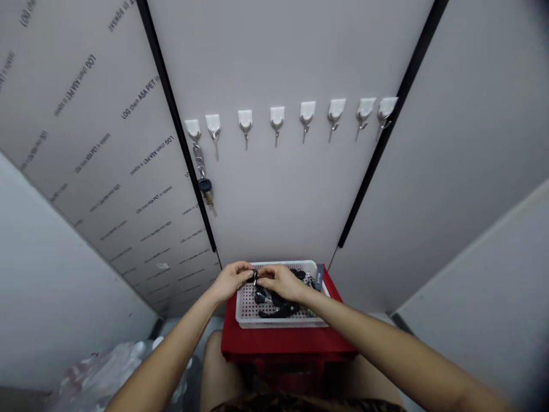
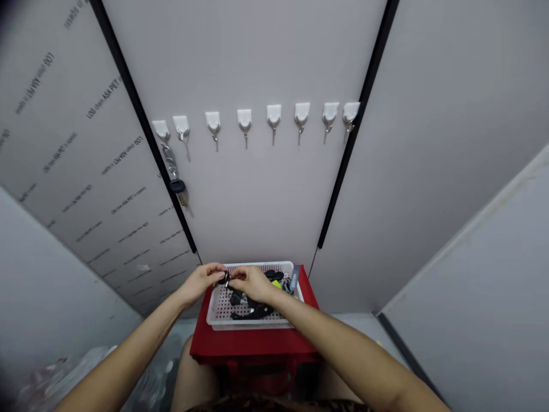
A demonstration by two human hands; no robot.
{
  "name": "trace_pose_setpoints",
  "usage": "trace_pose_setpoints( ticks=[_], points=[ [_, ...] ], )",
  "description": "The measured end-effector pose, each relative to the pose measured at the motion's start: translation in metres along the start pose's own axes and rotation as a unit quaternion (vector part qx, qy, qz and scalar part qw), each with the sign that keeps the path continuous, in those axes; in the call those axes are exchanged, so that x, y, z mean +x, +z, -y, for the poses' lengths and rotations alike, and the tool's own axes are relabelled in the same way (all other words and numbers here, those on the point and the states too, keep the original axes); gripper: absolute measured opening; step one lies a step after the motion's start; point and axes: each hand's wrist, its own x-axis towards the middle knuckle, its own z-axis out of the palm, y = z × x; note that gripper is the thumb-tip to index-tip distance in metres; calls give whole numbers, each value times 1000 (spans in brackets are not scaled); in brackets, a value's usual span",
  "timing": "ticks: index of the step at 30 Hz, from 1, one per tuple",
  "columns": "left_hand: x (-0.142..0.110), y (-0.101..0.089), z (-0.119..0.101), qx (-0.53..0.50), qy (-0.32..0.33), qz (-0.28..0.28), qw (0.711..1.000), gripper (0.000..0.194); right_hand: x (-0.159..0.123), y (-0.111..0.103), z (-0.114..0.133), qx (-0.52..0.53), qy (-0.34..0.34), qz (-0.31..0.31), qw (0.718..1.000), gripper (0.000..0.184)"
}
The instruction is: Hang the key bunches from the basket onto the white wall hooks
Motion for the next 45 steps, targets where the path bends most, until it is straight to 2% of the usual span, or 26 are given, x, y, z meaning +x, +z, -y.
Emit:
trace_pose_setpoints(
  ticks=[4, 8, 13, 17, 20, 23, 26, 30, 33, 38, 41, 45],
  points=[
    [-2, -1, -5, -145, 1, -9, 989, 22, 5, 2, 7, 111, -4, -4, 994, 20],
    [-2, -1, -8, -195, 6, -27, 980, 24, 8, 1, 15, 83, -15, -60, 995, 15],
    [-2, -1, -14, -164, 44, -53, 984, 26, 14, 1, 21, 113, 26, -92, 989, 21],
    [-4, -3, -20, -100, 69, -73, 990, 21, 21, 3, 28, 124, 50, -112, 985, 17],
    [-6, -8, -22, -43, 95, -91, 990, 15, 26, -1, 40, 126, 37, -119, 984, 14],
    [-5, -13, -30, 4, 134, -89, 987, 18, 34, -9, 61, 101, -13, -110, 989, 13],
    [0, -16, -53, 37, 196, -87, 976, 24, 46, -19, 93, 27, -102, -90, 990, 12],
    [14, -23, -102, 57, 277, -170, 944, 20, 71, -30, 142, -50, -188, -145, 970, 11],
    [25, -29, -141, 7, 288, -216, 933, 24, 95, -36, 174, -32, -216, -200, 955, 12],
    [38, -34, -193, -40, 294, -244, 923, 23, 127, -46, 212, -45, -247, -293, 923, 13],
    [46, -36, -207, -42, 300, -260, 917, 24, 139, -49, 223, -77, -232, -323, 914, 13],
    [54, -38, -206, -42, 264, -290, 919, 23, 149, -51, 222, -151, -196, -345, 905, 13]
  ],
)
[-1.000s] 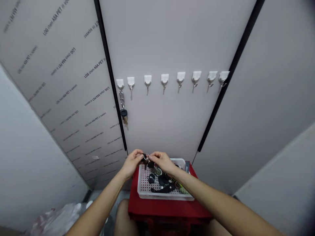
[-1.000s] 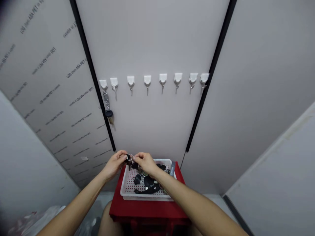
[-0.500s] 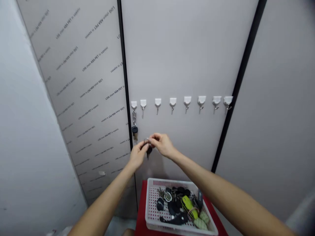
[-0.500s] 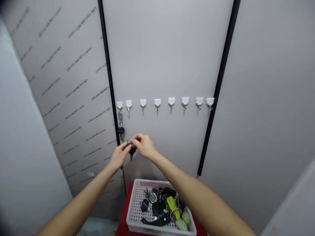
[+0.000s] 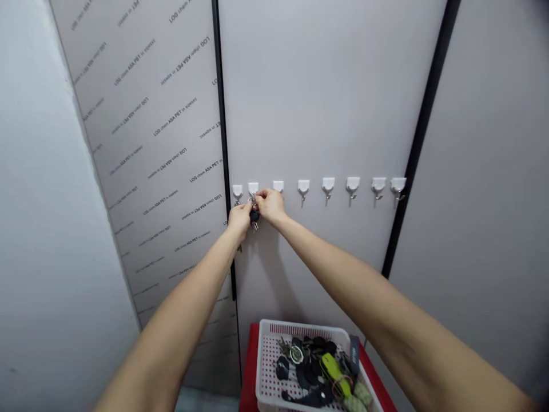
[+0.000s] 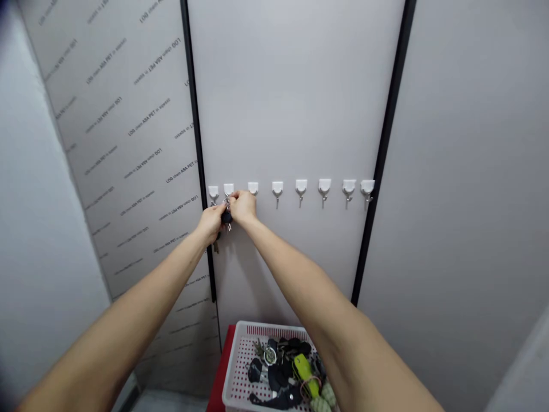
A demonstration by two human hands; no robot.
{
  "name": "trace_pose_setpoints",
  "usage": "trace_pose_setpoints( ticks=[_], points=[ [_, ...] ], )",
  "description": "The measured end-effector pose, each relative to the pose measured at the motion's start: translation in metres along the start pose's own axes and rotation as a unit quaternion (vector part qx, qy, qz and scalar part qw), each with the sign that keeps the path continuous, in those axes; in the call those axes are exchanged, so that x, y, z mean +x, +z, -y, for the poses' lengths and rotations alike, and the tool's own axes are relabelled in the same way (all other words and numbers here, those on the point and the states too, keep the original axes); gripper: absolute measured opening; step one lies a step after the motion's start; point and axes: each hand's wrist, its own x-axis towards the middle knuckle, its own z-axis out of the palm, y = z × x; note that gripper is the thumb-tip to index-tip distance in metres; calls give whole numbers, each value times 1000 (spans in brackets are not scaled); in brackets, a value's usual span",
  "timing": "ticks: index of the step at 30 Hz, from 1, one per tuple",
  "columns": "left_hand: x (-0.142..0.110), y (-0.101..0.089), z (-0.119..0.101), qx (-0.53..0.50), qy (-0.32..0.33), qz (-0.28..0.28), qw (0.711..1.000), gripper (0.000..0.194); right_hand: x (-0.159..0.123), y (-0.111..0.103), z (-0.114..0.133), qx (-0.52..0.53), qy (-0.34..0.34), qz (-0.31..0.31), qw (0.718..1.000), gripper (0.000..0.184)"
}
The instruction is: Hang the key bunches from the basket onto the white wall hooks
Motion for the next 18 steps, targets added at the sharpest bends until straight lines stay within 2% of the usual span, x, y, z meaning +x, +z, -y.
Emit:
trace_pose_setpoints(
  ticks=[3, 6, 9, 11, 13, 15, 16, 18],
  points=[
    [-5, -2, 8, -5, -36, 28, 999, 19, -8, -2, -6, -33, -11, 13, 999, 17],
    [-24, -8, 26, -11, -72, 49, 996, 14, -30, -11, -18, -24, -62, -10, 998, 23],
    [-61, -13, 67, 6, -114, 65, 991, 14, -70, -23, -46, -19, -106, -16, 994, 26],
    [-95, -15, 103, 80, -148, 114, 979, 17, -108, -30, -74, -44, -94, 57, 993, 24],
    [-130, -17, 139, 205, -150, 199, 947, 18, -150, -36, -106, -90, -49, 182, 978, 20],
    [-158, -18, 166, 339, -98, 275, 895, 18, -191, -40, -134, -153, -12, 303, 940, 20],
    [-168, -18, 175, 402, -60, 300, 863, 19, -207, -42, -145, -194, -8, 347, 918, 19],
    [-180, -18, 185, 507, 6, 332, 795, 20, -232, -44, -161, -274, -17, 387, 880, 18]
  ],
)
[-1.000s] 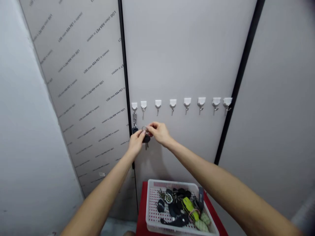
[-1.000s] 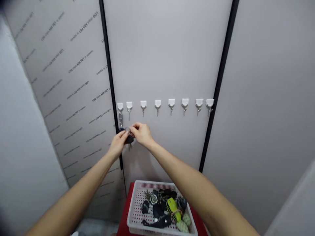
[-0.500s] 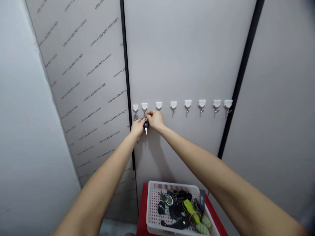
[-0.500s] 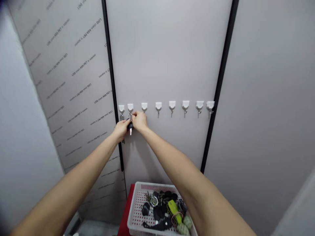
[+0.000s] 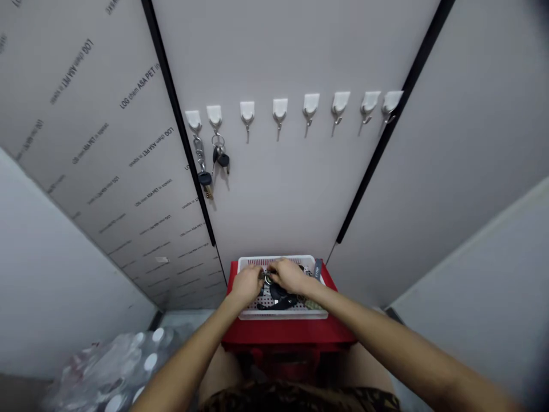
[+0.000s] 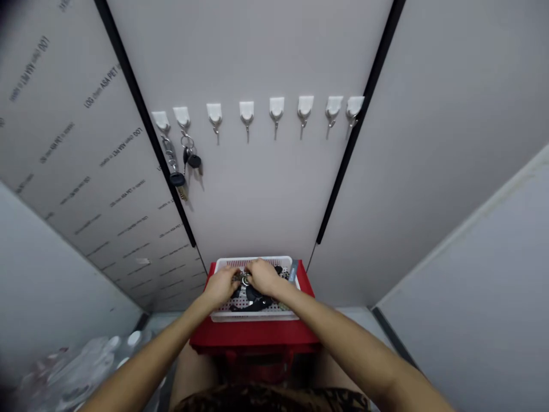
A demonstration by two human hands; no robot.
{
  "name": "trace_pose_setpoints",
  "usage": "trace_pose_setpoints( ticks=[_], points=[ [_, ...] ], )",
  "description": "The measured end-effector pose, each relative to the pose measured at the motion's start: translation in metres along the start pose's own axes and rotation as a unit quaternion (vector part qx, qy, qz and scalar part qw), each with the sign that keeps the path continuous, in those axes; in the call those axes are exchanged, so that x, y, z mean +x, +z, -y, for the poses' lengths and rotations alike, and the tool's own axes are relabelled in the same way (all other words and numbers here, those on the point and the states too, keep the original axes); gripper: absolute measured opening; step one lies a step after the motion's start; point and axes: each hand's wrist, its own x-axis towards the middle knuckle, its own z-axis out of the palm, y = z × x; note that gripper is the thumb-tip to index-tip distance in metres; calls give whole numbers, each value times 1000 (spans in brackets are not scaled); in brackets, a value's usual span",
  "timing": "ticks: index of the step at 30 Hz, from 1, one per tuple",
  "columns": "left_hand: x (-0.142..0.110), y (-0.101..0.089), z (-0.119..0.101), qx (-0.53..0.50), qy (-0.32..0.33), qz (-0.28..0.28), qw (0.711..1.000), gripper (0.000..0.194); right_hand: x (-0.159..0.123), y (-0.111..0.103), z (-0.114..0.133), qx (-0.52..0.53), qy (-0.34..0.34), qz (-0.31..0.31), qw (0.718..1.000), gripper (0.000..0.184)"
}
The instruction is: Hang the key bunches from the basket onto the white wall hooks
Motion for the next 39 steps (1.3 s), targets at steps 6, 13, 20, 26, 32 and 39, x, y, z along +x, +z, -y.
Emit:
trace_pose_setpoints(
  ticks=[6, 13, 20, 26, 32, 39],
  points=[
    [-3, 1, -5, 163, 33, 40, 985, 25, -7, 13, -2, -84, 59, 3, 995, 16],
    [0, 2, -1, 126, 8, 35, 991, 18, -8, 15, -5, -2, 51, -5, 999, 12],
    [7, -4, 4, 10, 21, 20, 1000, 17, -10, 20, -4, -2, 10, -1, 1000, 23],
    [5, 7, 1, -17, 7, 36, 999, 22, -7, 24, -7, 52, 43, -42, 997, 33],
    [16, -14, 1, -157, -36, -16, 987, 14, -11, 20, -8, 189, 19, -68, 980, 36],
    [22, -47, -2, -281, -24, -55, 958, 11, 1, 12, 6, 427, 40, -106, 897, 31]
  ],
)
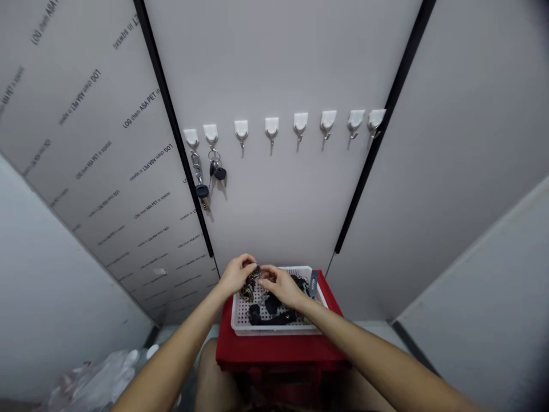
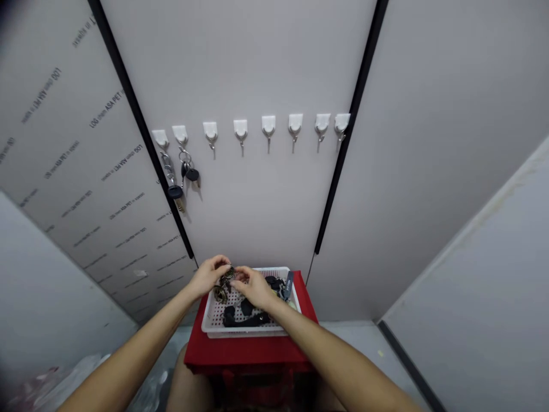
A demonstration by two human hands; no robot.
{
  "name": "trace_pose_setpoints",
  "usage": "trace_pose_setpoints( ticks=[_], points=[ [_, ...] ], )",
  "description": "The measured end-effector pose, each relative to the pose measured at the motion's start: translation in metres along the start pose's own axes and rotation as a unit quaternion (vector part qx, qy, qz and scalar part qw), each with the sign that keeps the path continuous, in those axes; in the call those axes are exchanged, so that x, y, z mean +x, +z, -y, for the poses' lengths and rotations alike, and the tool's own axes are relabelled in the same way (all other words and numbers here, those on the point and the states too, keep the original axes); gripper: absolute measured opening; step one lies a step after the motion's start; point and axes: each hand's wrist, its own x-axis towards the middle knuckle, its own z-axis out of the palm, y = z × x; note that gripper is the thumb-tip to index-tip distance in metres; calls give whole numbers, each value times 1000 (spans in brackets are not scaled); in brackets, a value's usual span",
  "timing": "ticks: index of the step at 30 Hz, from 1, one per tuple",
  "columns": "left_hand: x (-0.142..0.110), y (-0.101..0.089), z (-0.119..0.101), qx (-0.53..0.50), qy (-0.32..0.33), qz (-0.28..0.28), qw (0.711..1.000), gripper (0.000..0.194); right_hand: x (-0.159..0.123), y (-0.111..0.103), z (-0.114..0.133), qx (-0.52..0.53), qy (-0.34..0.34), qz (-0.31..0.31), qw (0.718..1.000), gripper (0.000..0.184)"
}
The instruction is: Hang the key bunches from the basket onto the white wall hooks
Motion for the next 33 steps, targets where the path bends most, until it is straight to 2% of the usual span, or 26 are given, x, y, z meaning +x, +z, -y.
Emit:
trace_pose_setpoints(
  ticks=[4, 7, 11, 17, 21, 29, 33],
  points=[
    [2, 0, -10, -132, -22, -44, 990, 11, 8, 6, 14, 15, 5, -9, 1000, 22],
    [2, 2, -18, -247, -51, -75, 965, 14, 10, 10, 21, -18, -10, -6, 1000, 13],
    [3, 1, -23, -326, -60, -116, 936, 18, 10, 8, 31, 1, -24, -16, 1000, 18],
    [5, -4, -23, -342, -50, -159, 925, 21, 14, -3, 45, 65, -10, -13, 998, 19],
    [4, -3, -28, -342, -28, -155, 926, 20, 18, -1, 46, 88, 18, -26, 996, 19],
    [-2, -7, -29, -332, 0, -149, 932, 17, 24, -11, 58, 89, 7, -65, 994, 14],
    [0, -3, -26, -337, -8, -144, 930, 21, 25, -12, 64, 64, -1, -36, 997, 15]
  ],
)
